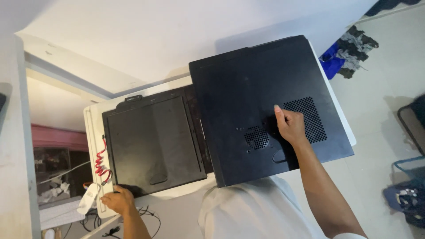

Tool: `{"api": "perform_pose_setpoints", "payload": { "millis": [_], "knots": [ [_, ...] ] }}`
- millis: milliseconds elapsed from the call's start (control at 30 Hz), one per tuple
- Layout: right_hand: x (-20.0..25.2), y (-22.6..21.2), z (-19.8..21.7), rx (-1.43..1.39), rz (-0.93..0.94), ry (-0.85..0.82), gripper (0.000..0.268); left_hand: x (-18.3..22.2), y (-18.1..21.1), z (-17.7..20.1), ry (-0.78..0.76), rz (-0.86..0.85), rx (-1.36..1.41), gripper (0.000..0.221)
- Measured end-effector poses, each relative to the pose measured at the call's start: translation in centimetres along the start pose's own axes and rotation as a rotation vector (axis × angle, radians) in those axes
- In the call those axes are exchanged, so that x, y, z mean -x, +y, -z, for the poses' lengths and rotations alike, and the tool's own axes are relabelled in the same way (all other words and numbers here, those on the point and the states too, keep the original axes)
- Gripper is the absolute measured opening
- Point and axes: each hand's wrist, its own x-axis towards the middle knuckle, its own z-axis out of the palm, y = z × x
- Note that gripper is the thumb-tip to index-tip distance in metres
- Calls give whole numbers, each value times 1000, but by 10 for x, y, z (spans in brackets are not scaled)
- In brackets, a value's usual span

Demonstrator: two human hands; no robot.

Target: Closing the side panel of a desktop computer case and securing it with a screwdriver.

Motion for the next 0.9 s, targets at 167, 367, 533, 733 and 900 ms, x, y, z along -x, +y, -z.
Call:
{"api": "perform_pose_setpoints", "payload": {
  "millis": [167,367,533,733,900],
  "knots": [
    [0,-1,0,-7,3,-10,61,-8,-19,-6,150,-105,-95,22],
    [3,3,-2,1,14,6,63,-19,-28,-3,161,-42,-171,21],
    [4,23,-7,-62,-67,16,68,-38,-51,-12,239,-173,-378,20],
    [6,8,-4,-25,-27,20,66,-48,-61,-22,195,-126,-114,14],
    [12,11,-3,-28,-15,-31,66,11,8,11,386,-221,192,5]
  ]
}}
